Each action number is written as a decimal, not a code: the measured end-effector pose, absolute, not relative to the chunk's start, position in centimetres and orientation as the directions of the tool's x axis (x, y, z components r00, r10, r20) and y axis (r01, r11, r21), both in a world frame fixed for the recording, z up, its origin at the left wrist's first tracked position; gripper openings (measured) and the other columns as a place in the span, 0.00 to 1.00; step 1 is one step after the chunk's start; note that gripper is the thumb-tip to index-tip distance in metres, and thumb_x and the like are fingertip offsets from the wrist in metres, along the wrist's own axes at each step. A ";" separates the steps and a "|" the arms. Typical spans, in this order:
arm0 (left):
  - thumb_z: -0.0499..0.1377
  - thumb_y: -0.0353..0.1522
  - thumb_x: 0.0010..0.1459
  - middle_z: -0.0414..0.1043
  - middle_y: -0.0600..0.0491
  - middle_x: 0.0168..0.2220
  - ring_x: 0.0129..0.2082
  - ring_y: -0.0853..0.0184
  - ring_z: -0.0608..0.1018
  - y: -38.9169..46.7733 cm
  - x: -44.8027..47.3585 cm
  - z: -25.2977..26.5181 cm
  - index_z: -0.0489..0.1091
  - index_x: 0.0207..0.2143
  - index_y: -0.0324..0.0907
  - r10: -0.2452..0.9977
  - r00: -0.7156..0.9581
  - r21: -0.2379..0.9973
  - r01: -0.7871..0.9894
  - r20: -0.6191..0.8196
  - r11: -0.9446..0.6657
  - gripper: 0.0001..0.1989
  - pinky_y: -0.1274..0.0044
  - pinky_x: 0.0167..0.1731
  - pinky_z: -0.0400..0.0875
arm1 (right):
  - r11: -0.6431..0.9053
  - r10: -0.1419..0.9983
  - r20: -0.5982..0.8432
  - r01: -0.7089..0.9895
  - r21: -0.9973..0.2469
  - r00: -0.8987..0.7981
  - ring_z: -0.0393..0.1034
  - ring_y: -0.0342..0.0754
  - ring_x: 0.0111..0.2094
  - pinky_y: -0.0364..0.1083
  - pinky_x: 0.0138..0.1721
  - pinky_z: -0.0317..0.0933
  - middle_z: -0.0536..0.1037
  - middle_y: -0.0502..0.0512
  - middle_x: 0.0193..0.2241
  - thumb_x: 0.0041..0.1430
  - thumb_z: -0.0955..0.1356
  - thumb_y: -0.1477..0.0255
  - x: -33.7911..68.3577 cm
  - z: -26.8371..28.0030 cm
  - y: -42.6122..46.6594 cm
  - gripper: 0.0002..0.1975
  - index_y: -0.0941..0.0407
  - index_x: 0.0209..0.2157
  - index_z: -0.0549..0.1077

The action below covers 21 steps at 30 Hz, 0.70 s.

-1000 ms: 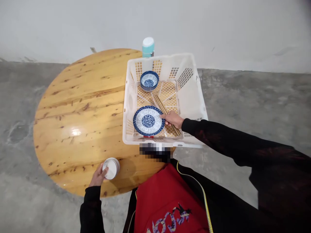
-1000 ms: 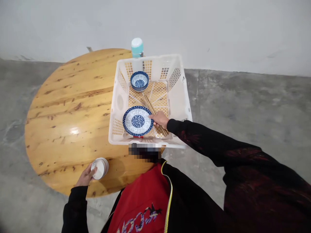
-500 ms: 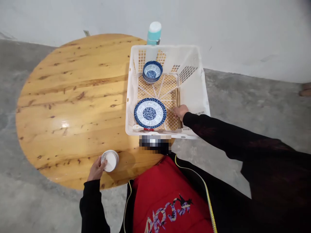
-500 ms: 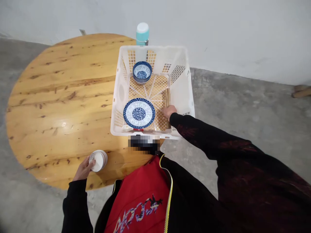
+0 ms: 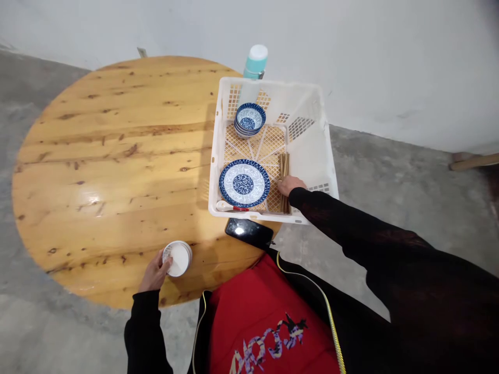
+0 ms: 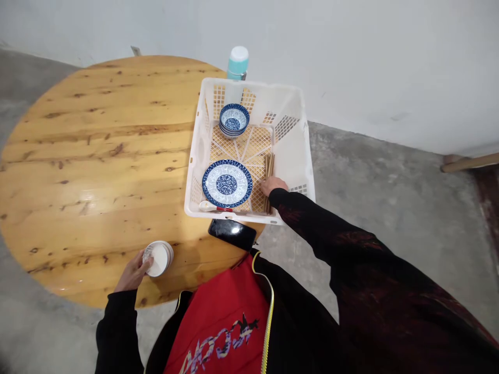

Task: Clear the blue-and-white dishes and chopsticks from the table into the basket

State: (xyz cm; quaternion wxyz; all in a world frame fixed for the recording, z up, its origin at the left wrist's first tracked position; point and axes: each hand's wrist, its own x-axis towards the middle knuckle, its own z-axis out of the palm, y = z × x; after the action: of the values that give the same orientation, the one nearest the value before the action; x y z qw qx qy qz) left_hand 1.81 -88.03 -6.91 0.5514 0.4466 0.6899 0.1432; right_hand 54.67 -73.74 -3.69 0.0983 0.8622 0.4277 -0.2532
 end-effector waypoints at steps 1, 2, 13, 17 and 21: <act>0.62 0.53 0.44 0.76 0.49 0.33 0.37 0.55 0.80 -88.0 1.8 -6.9 0.71 0.48 0.39 0.771 0.011 0.688 0.460 -0.636 0.561 0.34 0.72 0.30 0.75 | -0.599 0.689 -0.521 0.800 -0.018 0.504 0.73 0.65 0.57 0.51 0.51 0.66 0.77 0.80 0.54 0.72 0.63 0.65 54.6 -3.6 -73.8 0.23 0.69 0.55 0.78; 0.62 0.53 0.44 0.76 0.49 0.33 0.37 0.55 0.80 -87.9 1.8 -6.8 0.71 0.48 0.39 0.769 0.012 0.684 0.465 -0.640 0.562 0.34 0.72 0.30 0.75 | -0.583 0.689 -0.523 0.812 0.010 0.502 0.73 0.65 0.57 0.51 0.52 0.66 0.77 0.80 0.55 0.72 0.63 0.65 54.4 -3.5 -73.8 0.23 0.69 0.55 0.78; 0.63 0.49 0.46 0.75 0.51 0.32 0.33 0.59 0.79 -87.7 2.0 -6.0 0.69 0.44 0.41 0.772 0.041 0.697 0.462 -0.634 0.548 0.28 0.75 0.25 0.73 | -0.427 0.736 -0.515 0.891 0.151 0.440 0.74 0.62 0.58 0.51 0.53 0.66 0.77 0.75 0.56 0.71 0.63 0.70 53.8 -2.8 -74.3 0.20 0.65 0.57 0.78; 0.63 0.47 0.45 0.74 0.51 0.32 0.32 0.61 0.78 -87.7 2.4 -5.6 0.69 0.44 0.41 0.766 0.007 0.695 0.428 -0.642 0.578 0.27 0.76 0.24 0.73 | -0.413 0.744 -0.507 0.896 0.162 0.435 0.74 0.62 0.57 0.52 0.53 0.67 0.77 0.76 0.56 0.71 0.64 0.71 53.9 -2.1 -74.5 0.20 0.65 0.58 0.77; 0.65 0.44 0.46 0.74 0.52 0.32 0.30 0.63 0.76 -87.7 2.5 -5.5 0.69 0.45 0.41 0.752 0.005 0.698 0.374 -0.660 0.610 0.26 0.76 0.23 0.73 | -0.400 0.746 -0.507 0.899 0.177 0.432 0.75 0.62 0.57 0.52 0.52 0.67 0.77 0.77 0.55 0.72 0.65 0.70 54.0 -1.6 -74.6 0.20 0.65 0.58 0.77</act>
State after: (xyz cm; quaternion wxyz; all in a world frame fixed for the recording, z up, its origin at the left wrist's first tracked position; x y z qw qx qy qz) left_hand 2.49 -87.73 -5.50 0.5784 0.4101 0.6860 0.1633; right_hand 54.00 -74.60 -1.61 0.2168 0.8179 0.5029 -0.1766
